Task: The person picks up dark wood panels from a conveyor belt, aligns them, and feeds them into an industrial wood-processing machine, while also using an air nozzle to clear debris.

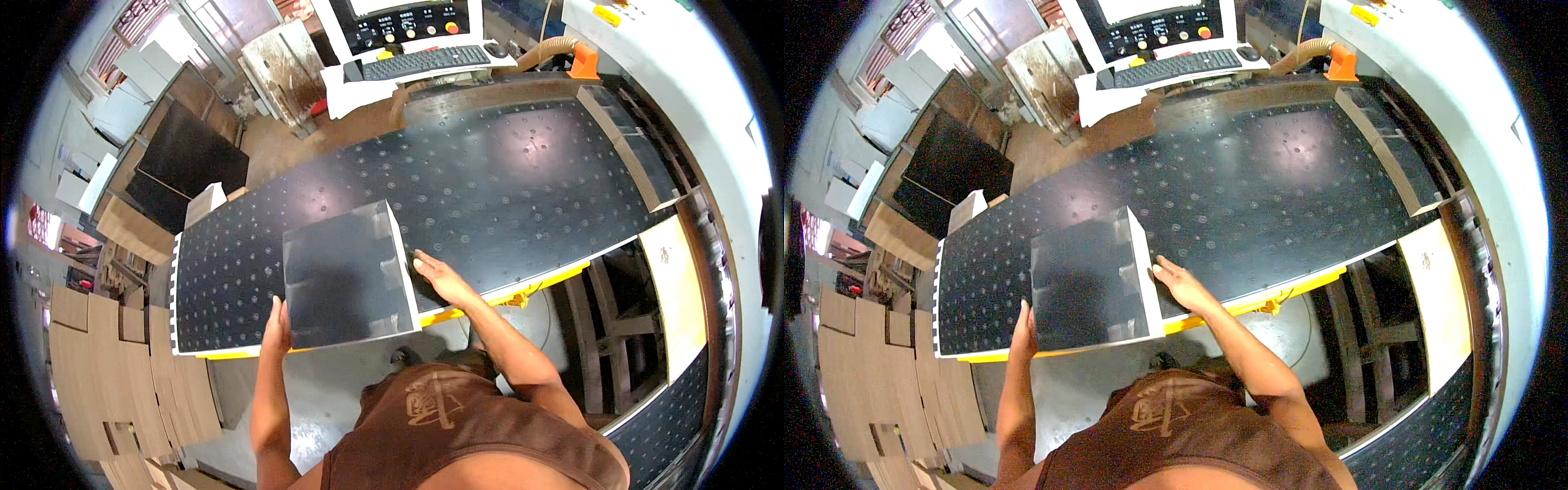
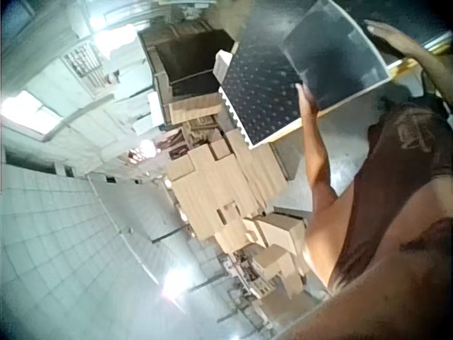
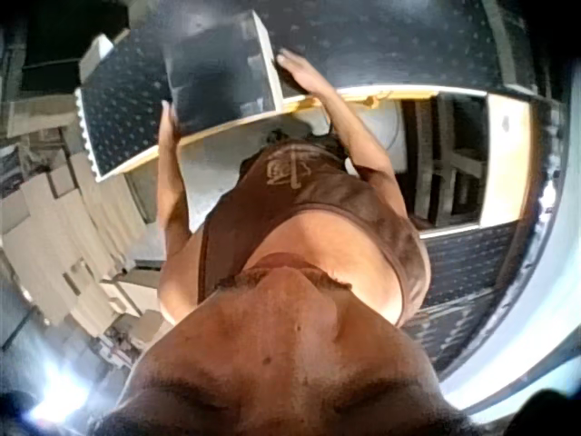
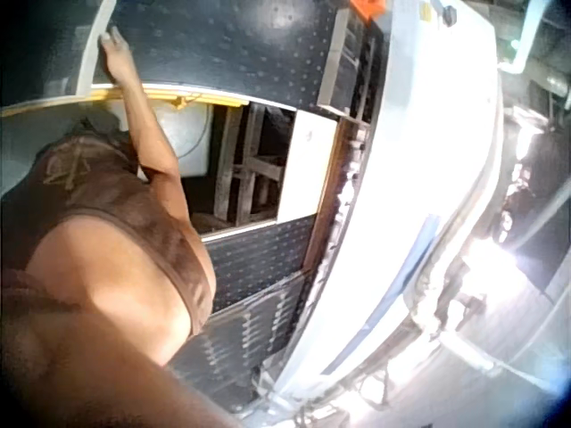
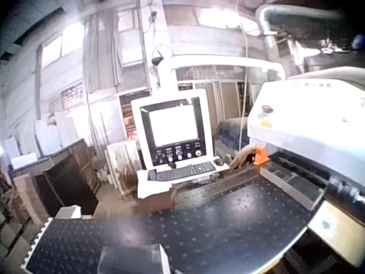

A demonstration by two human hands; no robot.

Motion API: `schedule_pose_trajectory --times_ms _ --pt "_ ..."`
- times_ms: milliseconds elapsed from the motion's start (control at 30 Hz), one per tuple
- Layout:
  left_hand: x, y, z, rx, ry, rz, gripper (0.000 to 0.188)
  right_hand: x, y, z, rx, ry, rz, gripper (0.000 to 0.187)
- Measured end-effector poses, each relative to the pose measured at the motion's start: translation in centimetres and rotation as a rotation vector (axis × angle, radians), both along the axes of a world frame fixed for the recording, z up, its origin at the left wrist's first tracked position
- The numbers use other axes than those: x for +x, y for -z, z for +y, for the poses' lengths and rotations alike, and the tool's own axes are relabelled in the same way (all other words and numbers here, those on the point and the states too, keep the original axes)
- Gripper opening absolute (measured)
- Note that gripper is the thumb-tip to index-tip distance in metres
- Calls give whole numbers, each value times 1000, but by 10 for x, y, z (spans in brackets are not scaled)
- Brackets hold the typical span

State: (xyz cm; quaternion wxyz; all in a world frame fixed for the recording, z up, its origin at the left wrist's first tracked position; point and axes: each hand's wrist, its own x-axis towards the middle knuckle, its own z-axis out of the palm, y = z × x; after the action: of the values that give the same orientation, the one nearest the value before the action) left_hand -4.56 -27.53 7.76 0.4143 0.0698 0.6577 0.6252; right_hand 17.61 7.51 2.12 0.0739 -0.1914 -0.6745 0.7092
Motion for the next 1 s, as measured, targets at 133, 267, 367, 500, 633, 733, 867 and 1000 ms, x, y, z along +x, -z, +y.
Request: schedule_pose_trajectory --times_ms 133,267,367,500,633,733,867,1000 --pt "-41 12 -44 -29 -154 -137 86 -60 -7 -97 -232 70 107 77" --pt "-70 48 -90 117 -59 -204 89 -81 -14 -150 -533 158 -36 79" --pt "-80 49 -89 30 -97 -134 92 -84 -23 -160 -578 170 -66 80" --pt "-118 72 -132 -45 -225 -80 94 -106 -35 -186 -529 72 -109 98" --pt "-81 30 -98 -48 -83 -18 96 -86 -7 -164 -270 157 20 75" --pt "-81 9 -114 117 -24 -39 102 -62 42 -146 323 302 72 65" --pt "-118 -1 -127 193 -232 229 86 44 64 -76 379 650 69 44" --pt "-43 -102 -38 13 -326 802 75 200 104 14 347 1496 -242 46"
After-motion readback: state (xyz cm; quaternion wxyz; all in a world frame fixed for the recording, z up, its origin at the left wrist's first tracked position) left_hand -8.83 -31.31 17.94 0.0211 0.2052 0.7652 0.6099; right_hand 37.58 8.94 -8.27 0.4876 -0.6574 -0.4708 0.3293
